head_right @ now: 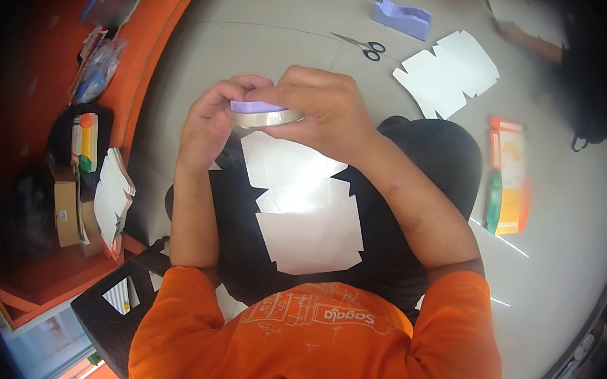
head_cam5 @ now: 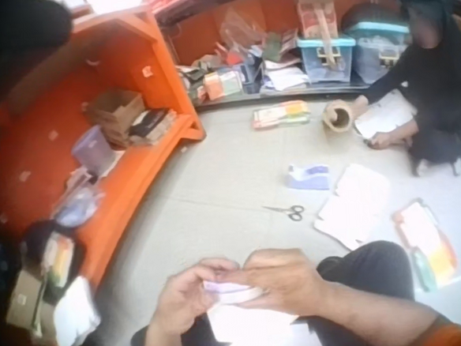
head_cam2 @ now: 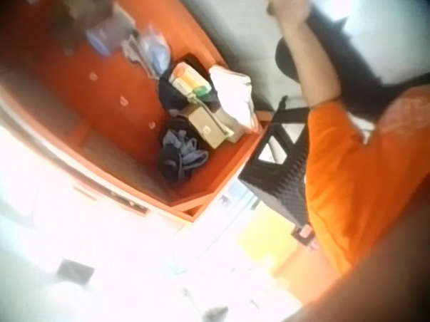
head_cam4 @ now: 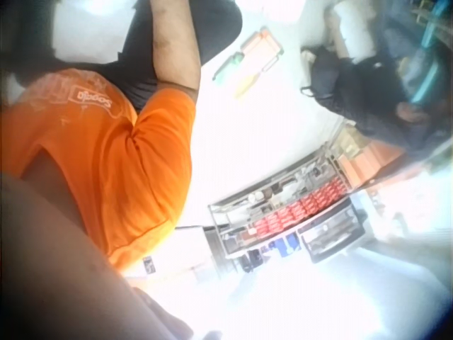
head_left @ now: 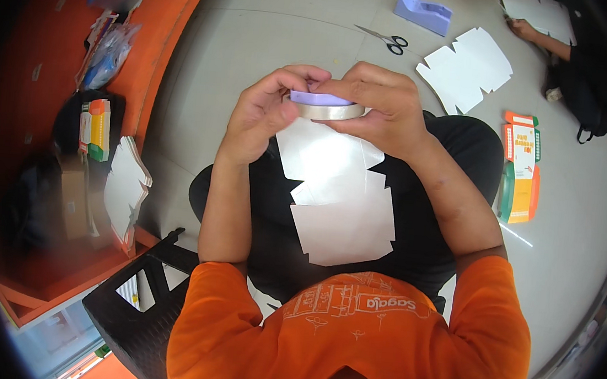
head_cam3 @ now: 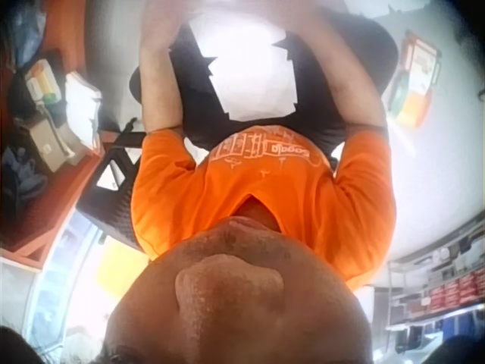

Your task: The person sits on the floor and assembles white paper boxes by folding the flaps and securing them with clear adhesive tape. They use scissors to cut the tape and handle multiple flat paper pieces, stacking the finished boxes.

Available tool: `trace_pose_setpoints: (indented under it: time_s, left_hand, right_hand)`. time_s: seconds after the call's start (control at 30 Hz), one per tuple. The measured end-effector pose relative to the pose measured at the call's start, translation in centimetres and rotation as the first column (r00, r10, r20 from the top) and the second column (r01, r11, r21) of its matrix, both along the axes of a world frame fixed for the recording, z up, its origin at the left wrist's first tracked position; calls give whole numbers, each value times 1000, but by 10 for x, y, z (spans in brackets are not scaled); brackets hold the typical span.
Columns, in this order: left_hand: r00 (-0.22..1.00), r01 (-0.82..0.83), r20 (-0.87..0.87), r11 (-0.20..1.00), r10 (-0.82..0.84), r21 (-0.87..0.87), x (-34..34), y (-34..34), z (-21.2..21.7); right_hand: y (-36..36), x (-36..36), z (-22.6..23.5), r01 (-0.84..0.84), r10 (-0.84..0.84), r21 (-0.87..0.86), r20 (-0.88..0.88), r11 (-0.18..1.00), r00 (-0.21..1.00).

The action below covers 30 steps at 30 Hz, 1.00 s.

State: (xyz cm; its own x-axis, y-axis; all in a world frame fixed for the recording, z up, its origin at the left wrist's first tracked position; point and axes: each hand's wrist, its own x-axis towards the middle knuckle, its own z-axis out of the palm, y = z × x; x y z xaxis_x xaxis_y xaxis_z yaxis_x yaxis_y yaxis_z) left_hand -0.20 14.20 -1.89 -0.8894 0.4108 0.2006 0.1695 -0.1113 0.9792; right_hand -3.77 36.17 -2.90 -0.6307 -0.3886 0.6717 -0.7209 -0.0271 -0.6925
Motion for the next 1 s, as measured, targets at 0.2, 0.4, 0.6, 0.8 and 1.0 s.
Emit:
trace_pose_setpoints:
  time_s: [0.2, 0.4, 0.6, 0.8, 1.0]
  left_hand:
    - [981, 136, 110, 976, -156, 171, 0, -7, -6]
    - [948, 267, 61, 884, -313, 383, -1, -15, -11]
    - [961, 246, 60, 933, -271, 263, -1, -19, 2]
    - [992, 105, 72, 993, -101, -53, 8, -3, 12]
    - [983, 136, 115, 990, -140, 43, 5, -13, 2]
  right_hand:
    - [-2, -1, 5, 31, -32, -47, -13, 998, 999]
    - [4, -2, 7, -50, 67, -89, 197, 995, 978]
    - [4, 1, 8, -63, 76, -95, 133, 993, 988]
    - [2, 2, 3, -11, 12, 37, -45, 999, 999]
    - [1, -2, 2, -22, 20, -26, -48, 999, 999]
